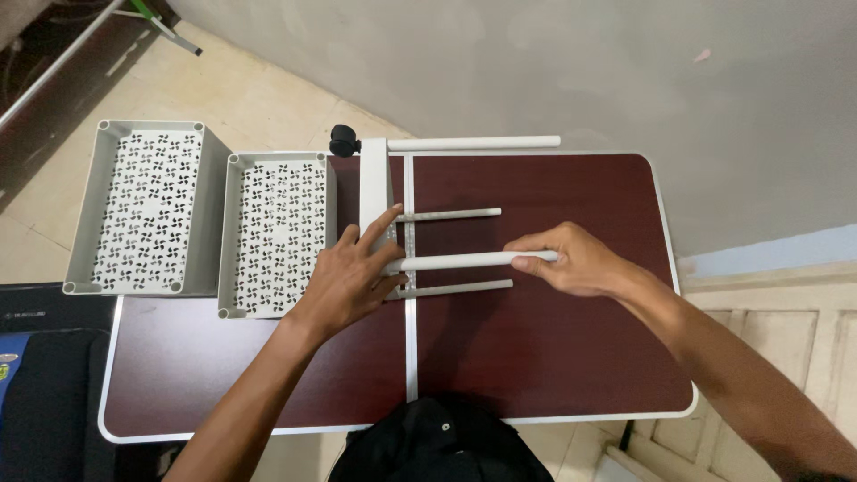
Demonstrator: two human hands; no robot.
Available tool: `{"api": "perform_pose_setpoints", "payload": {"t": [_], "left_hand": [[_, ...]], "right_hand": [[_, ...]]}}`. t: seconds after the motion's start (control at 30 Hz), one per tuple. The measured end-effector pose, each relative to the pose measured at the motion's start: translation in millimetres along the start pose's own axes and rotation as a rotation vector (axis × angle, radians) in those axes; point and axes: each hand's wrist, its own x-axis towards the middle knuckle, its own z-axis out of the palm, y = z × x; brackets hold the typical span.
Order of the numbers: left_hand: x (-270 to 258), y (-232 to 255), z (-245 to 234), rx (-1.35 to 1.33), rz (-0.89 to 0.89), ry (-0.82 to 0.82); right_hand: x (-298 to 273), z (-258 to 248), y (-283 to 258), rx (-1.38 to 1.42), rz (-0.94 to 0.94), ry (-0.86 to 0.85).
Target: The person assembles a white plastic storage unit by inserting white rods into perforated panels and securing them with black caps. The person attaches multiple panels to form a rectangular frame and adds a top tray.
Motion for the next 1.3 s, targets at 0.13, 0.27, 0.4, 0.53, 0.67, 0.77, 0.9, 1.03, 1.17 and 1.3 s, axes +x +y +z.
{"api": "perform_pose_setpoints", "payload": {"t": [0.13, 0.27, 0.4, 0.53, 0.67, 0.77, 0.9, 1.03, 1.17, 1.3], "left_hand": [[-1, -1, -4, -0.047, -0.009, -0.020], [3, 2, -6, -0.023, 0.070, -0.019], [-2, 4, -8, -0.057, 0.087, -0.006], [-15, -11, 5, -0.208, 0.067, 0.140], [-35, -62, 32, -0.087, -0.065, 0.553], [-53, -124, 52, 0.003, -0.382, 0.635], [-106, -187, 90, 0.119, -0.750, 0.527], [-139, -218, 132, 0.201, -1.028, 0.276], [-163, -236, 152, 0.100, -1.096, 0.244], [-180, -248, 161, -0.006, -1.118, 0.238]], "right_hand": [[-8, 0, -17, -0.188, -0.212, 0.129], [-16, -1, -18, -0.376, -0.247, 0.200], [-19, 1, -12, -0.522, -0.379, 0.291], [-23, 9, -7, -0.599, -0.483, 0.380], [-25, 10, -11, -0.581, -0.480, 0.392], [-27, 9, -20, -0.557, -0.539, 0.468], [-28, 12, -30, -0.490, -0.529, 0.532], [-25, 15, -38, -0.505, -0.580, 0.564], [-24, 23, -49, -0.535, -0.615, 0.567], [-22, 33, -65, -0.513, -0.639, 0.562]]}}
